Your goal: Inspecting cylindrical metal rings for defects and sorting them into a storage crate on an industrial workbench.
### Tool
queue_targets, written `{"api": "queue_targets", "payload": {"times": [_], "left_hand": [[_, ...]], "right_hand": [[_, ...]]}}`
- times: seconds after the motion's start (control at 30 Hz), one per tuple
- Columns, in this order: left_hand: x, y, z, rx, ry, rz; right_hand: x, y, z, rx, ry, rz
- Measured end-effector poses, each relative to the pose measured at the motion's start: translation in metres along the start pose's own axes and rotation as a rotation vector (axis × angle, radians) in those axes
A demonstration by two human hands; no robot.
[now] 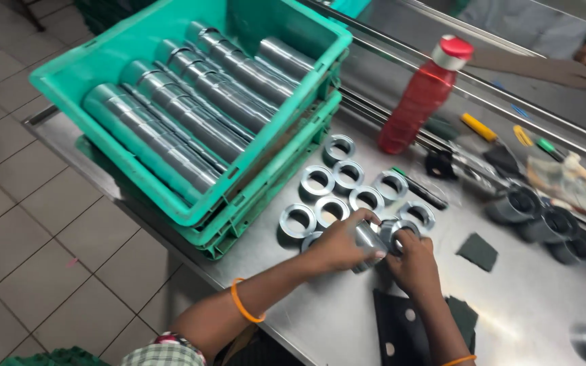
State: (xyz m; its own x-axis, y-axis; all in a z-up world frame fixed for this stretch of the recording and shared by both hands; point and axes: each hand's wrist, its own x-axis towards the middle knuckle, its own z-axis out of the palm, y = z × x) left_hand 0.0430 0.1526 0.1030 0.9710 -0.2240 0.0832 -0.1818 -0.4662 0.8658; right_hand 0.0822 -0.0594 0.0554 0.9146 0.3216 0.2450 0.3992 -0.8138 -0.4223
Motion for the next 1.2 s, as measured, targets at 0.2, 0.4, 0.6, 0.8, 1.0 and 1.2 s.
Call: {"api": "queue_targets", "payload": {"times": [0.2,0.4,0.6,0.8,1.0,1.2], "left_hand": [[-0.006,0.066,-0.158,-0.400,0.158,0.114],[0.143,-0.067,-0.342,0.693,0.586,0.369],[0.278,-0.155,-0.401,0.279,0.528,-0.208],[0.302,-0.212,-0.383,0.494,0.421,-0.290],[0.115,-0.048,-0.335,1.055,0.223,0.056],[-0.088,0.007,-0.259,0.817,0.115,0.006]], "right_hand": [[0.019,-0.011,-0.005,-0.167,-0.219,0.155],[0.030,-0.029,-0.008,-0.331,-0.349,0.171],[0.027,0.005,0.026,-0.245,-0.259,0.114],[0.002,0.099,0.055,0.168,-0.235,0.352],[0.095,0.081,-0.069,0.179,-0.169,0.466],[0.307,-0.170,-0.116,0.120,-0.081,-0.486]]}}
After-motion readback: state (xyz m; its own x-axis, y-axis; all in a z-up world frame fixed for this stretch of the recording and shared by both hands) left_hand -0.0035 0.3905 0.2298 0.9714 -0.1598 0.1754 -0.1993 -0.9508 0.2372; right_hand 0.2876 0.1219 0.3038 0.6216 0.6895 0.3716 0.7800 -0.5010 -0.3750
